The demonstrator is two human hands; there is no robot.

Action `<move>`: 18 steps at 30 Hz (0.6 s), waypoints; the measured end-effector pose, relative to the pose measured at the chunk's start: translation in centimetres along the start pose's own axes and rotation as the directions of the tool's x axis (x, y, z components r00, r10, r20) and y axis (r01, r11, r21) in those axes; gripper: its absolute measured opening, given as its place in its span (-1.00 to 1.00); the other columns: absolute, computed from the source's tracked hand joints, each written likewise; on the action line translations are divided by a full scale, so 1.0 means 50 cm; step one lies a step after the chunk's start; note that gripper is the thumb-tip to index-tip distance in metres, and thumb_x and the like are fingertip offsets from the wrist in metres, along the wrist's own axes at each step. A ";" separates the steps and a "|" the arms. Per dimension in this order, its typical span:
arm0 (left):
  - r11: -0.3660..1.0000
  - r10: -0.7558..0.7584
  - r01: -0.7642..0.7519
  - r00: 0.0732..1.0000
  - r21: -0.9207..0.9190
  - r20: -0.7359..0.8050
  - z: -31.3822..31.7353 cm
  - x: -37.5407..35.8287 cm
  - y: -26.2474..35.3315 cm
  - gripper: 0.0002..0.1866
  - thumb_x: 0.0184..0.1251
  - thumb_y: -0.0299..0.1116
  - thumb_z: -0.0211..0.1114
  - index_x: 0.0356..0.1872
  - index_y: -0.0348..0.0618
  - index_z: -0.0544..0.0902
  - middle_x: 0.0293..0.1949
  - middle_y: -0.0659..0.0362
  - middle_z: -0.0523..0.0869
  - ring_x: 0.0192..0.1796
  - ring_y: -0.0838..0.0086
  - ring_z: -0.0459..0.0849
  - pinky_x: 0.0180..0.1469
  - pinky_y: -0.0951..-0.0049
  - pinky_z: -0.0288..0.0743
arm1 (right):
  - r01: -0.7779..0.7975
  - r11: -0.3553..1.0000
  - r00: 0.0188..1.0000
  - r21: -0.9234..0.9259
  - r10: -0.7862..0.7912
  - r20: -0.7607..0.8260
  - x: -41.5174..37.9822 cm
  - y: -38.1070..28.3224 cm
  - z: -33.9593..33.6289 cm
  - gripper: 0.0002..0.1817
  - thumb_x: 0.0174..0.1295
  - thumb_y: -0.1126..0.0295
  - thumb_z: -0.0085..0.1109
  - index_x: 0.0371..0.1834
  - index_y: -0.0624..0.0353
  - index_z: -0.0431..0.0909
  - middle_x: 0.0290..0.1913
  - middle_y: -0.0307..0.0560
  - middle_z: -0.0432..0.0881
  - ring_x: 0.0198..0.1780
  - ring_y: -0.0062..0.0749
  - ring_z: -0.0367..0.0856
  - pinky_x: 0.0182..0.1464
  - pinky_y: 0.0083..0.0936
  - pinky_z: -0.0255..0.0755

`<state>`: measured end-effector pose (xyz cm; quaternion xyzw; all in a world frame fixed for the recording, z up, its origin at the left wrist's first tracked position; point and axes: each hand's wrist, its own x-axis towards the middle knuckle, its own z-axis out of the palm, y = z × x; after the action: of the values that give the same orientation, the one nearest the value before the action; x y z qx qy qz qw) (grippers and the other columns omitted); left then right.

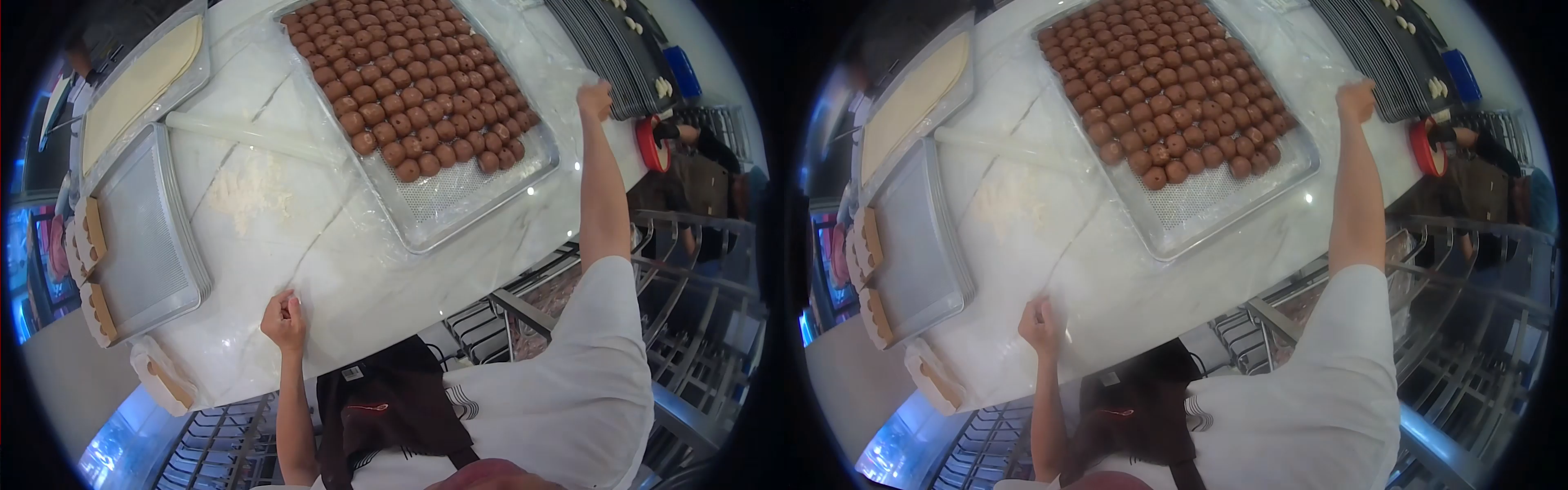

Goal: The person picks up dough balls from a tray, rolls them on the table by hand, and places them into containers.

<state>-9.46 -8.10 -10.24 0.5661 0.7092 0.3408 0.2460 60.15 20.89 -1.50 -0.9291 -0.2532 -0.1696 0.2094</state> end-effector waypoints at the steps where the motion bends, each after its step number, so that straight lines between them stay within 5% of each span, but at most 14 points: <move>1: 1.000 0.001 -0.001 1.000 0.000 -0.013 0.000 0.000 0.005 -0.86 0.34 -0.40 0.29 -0.24 -0.22 0.75 -0.56 0.29 0.61 -0.58 0.68 0.37 -0.51 0.59 0.25 | 0.040 0.999 0.998 0.023 -0.039 -0.041 -0.015 -0.016 -0.002 -0.62 0.29 0.10 0.09 0.11 -0.06 0.60 -0.04 0.18 0.74 0.08 0.07 0.70 0.08 -0.05 0.55; 4: 1.000 0.017 -0.017 1.000 0.006 -0.019 0.002 0.002 0.003 -0.86 0.36 -0.39 0.31 -0.24 -0.24 0.75 -0.56 0.27 0.62 -0.59 0.68 0.41 -0.52 0.61 0.28 | 0.281 0.957 0.959 0.071 -0.283 0.024 -0.047 -0.042 -0.002 -0.55 0.26 0.11 0.08 0.24 -0.16 0.48 -0.15 0.21 0.75 -0.04 0.12 0.72 0.00 -0.05 0.57; 9: 1.000 0.003 -0.003 1.000 -0.004 -0.009 0.006 -0.003 -0.002 -0.86 0.40 -0.40 0.32 -0.23 -0.27 0.75 -0.55 0.26 0.64 -0.57 0.68 0.46 -0.51 0.63 0.32 | 0.556 0.831 0.831 0.020 -0.556 0.027 -0.142 -0.064 -0.028 -0.75 0.28 0.12 0.02 -0.09 -0.12 0.57 -0.35 0.06 0.75 -0.28 0.19 0.72 -0.15 0.02 0.56; 11: 1.000 -0.014 0.014 1.000 -0.011 -0.014 0.007 -0.002 -0.005 -0.85 0.40 -0.39 0.33 -0.22 -0.28 0.75 -0.54 0.27 0.65 -0.57 0.68 0.46 -0.50 0.64 0.33 | 0.781 0.622 0.602 0.057 -0.773 0.201 -0.151 -0.054 -0.033 -0.70 0.29 0.01 0.05 -0.11 -0.07 0.57 -0.37 0.07 0.74 -0.27 0.12 0.73 -0.16 -0.01 0.57; 16: 1.000 -0.006 0.006 1.000 0.006 -0.019 0.006 -0.003 -0.005 -0.85 0.40 -0.39 0.33 -0.23 -0.28 0.75 -0.54 0.27 0.65 -0.57 0.68 0.46 -0.50 0.64 0.33 | 0.812 0.581 0.549 0.050 -0.791 0.271 -0.145 -0.018 -0.047 -0.49 0.22 -0.21 0.15 -0.19 0.05 0.65 -0.41 0.01 0.73 -0.24 0.01 0.72 -0.14 -0.10 0.57; 18: 1.000 -0.003 0.003 1.000 0.006 -0.022 0.006 -0.003 -0.006 -0.85 0.40 -0.39 0.33 -0.23 -0.28 0.75 -0.54 0.27 0.65 -0.57 0.68 0.46 -0.50 0.64 0.33 | 0.806 0.582 0.488 0.110 -0.758 0.432 -0.134 -0.012 -0.067 -0.47 0.15 -0.23 0.22 -0.23 0.06 0.69 -0.38 0.02 0.73 -0.21 -0.02 0.72 -0.12 -0.13 0.57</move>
<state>-9.43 -8.21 -10.67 0.5618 0.7138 0.3445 0.2370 53.67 17.07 -1.29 -0.7339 -0.6776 -0.0478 -0.0029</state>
